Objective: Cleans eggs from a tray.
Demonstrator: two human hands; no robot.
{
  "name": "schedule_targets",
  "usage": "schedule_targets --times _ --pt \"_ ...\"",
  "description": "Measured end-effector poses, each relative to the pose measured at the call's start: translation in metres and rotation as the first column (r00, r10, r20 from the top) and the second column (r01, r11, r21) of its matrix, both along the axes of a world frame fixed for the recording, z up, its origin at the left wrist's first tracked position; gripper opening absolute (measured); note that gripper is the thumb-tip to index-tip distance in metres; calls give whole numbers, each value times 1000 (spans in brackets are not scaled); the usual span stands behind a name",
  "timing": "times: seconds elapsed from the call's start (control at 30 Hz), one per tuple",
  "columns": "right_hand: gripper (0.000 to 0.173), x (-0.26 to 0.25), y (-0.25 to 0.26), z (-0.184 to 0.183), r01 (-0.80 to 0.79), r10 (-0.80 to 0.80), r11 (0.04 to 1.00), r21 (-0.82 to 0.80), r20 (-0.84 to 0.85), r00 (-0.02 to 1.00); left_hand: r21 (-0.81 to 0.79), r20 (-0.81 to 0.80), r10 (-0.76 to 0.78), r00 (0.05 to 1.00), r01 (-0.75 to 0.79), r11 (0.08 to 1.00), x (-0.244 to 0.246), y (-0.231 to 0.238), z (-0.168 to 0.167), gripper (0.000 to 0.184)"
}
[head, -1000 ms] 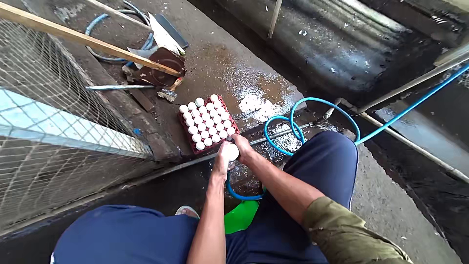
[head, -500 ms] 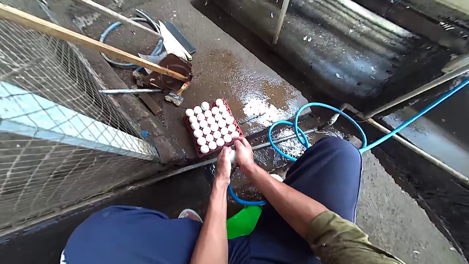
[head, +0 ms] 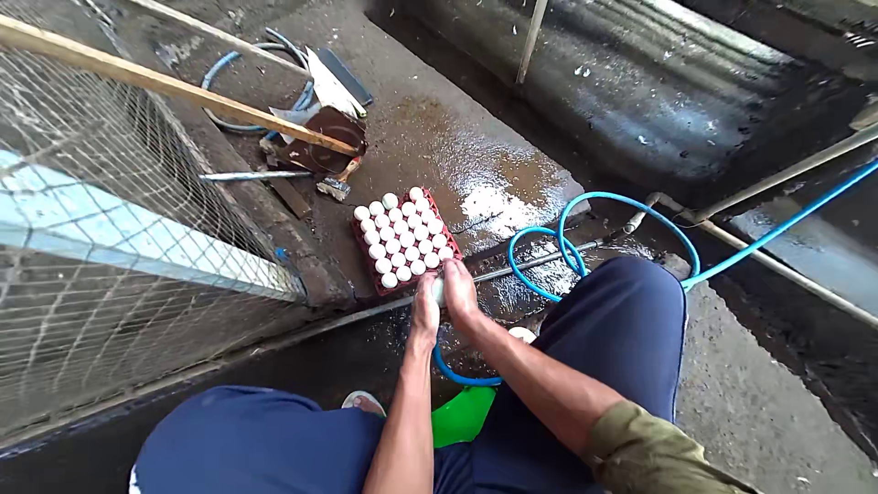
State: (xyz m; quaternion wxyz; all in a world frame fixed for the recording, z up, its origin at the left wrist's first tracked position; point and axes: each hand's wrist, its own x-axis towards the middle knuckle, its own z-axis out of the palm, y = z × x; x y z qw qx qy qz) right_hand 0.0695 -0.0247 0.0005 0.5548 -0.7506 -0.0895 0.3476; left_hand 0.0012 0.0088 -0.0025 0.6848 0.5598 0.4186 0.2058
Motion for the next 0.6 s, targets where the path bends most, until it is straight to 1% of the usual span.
schedule_targets --times 0.03,0.07,0.1,0.13,0.17,0.2,0.23,0.27,0.3,0.33,0.37,0.4,0.43,0.47,0.5,0.53,0.57,0.6 --pt "44 -7 -4 5 -41 40 999 17 43 998 36 13 3 1000 -3 999 1 1 -1 46" --pt "43 -12 -8 7 -63 60 997 40 73 996 33 6 -1 1000 1 999 0 0 -1 45" --pt "43 -10 -8 4 -50 46 998 43 74 996 -5 -20 -33 999 33 999 -4 0 1 48" --pt "42 -1 -3 0 -17 17 999 34 12 1000 -63 -58 -59 997 55 996 -5 2 3 51" --pt "42 12 4 -4 13 -9 1000 27 -126 992 -105 -65 -64 996 57 993 -3 4 2 49" --pt "38 25 10 -6 30 -26 999 10 -314 949 -168 -35 -86 996 79 983 -2 5 2 47" --pt "31 31 12 -7 41 -39 999 -4 -472 881 -223 8 -114 993 113 968 -5 5 0 44" --pt "29 33 13 -7 38 -21 999 18 -567 823 -271 48 -124 991 132 954 -8 8 -1 40" --pt "29 34 12 -5 31 25 996 82 -607 794 -299 86 -110 990 131 945 -9 11 -2 33" --pt "31 33 11 -5 11 84 988 153 -595 800 -320 118 -99 988 132 938 -11 16 -5 28" --pt "34 29 10 -5 -32 133 980 196 -529 838 -324 121 -74 990 110 940 -12 19 -7 29" --pt "38 23 10 -5 -94 162 978 189 -389 907 -309 108 -39 993 71 948 -12 21 -9 36" --pt "40 16 8 -5 -176 202 974 141 -192 960 -295 104 -10 995 40 955 -13 22 -9 42" --pt "41 7 6 -2 -262 263 962 72 -1 965 -259 96 32 995 -7 966 -12 20 -9 44" --pt "44 0 4 3 -327 322 945 9 147 935 -214 92 54 994 -33 976 -11 18 -8 46" --pt "46 -5 5 5 -344 341 939 -28 228 912 -164 86 76 993 -61 985 -10 17 -6 48" --pt "46 -5 7 6 -335 340 940 -58 215 916 -101 41 93 995 -88 991 -7 15 -5 48" --pt "46 1 11 5 -321 330 943 -86 121 936 -57 -22 97 995 -98 994 -5 14 -5 50"
